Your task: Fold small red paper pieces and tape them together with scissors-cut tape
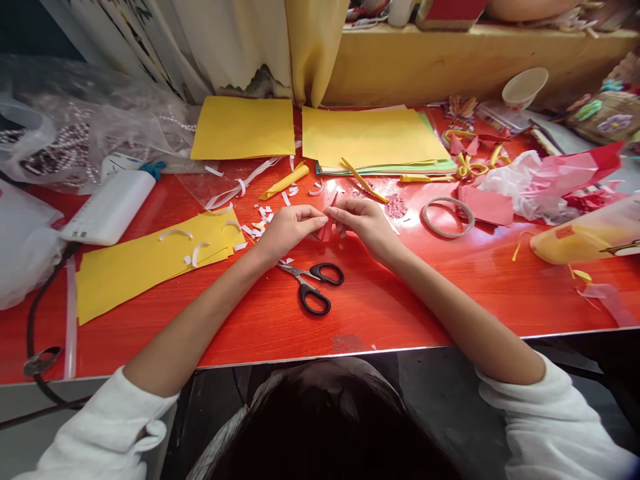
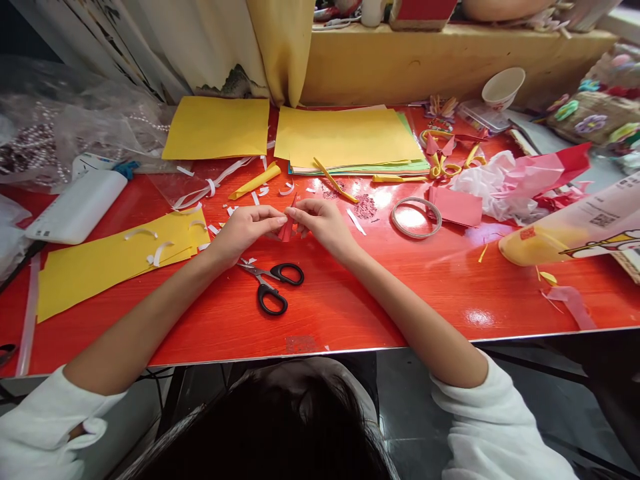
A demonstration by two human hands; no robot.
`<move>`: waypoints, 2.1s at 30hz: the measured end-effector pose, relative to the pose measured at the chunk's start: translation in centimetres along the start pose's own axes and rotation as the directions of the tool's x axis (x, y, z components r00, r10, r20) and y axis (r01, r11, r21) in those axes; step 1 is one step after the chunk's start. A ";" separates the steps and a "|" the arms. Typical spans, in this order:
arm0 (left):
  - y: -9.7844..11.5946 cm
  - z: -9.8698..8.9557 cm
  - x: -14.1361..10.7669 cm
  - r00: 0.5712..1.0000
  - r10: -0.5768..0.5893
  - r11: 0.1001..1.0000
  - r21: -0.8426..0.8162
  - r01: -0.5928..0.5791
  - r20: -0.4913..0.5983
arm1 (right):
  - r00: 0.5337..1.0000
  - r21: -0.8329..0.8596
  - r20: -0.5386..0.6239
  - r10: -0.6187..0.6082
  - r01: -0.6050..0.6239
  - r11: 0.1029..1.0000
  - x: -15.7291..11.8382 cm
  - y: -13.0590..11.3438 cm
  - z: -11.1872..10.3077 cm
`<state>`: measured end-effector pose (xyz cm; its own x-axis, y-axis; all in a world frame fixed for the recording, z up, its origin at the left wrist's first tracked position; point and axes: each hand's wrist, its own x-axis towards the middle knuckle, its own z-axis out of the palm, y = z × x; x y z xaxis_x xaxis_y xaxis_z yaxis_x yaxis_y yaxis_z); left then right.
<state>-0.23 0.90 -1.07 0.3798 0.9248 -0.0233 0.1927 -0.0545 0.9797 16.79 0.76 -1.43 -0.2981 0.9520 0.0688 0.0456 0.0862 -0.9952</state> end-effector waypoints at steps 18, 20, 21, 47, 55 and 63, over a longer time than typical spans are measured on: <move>0.0 0.2 0.0 0.998 -0.059 0.990 -0.130 0.062 0.023 | 0.999 -0.021 0.051 0.016 -0.015 1.000 -0.1 -0.5 0.2; 0.1 0.0 0.0 1.000 0.002 1.000 0.019 -0.002 0.007 | 0.997 -0.028 0.071 0.012 -0.010 1.000 -0.1 -0.7 0.1; 0.2 -0.1 -0.1 0.999 0.043 0.990 0.136 -0.042 -0.005 | 0.997 -0.035 0.071 0.010 -0.007 0.999 -0.2 -0.7 0.1; 0.8 -0.3 0.0 0.962 0.204 0.852 0.517 -0.082 -0.184 | 0.947 -0.228 0.308 0.087 -0.015 0.973 -0.6 -0.2 1.1; -0.3 -0.6 0.4 0.980 -0.160 0.987 0.014 0.163 -0.122 | 0.938 -0.210 0.284 0.196 -0.139 0.968 -0.4 -0.6 1.1; -0.1 -0.8 0.4 0.997 0.046 0.994 0.100 -0.039 -0.069 | 0.908 -0.029 0.332 0.256 -0.261 0.965 -0.5 -0.7 0.4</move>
<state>-0.86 1.57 -1.06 0.3247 0.9452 0.0352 0.2675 -0.1275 0.9551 16.49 0.13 -0.79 -0.5759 0.7887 -0.2150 0.1494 -0.1570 -0.9762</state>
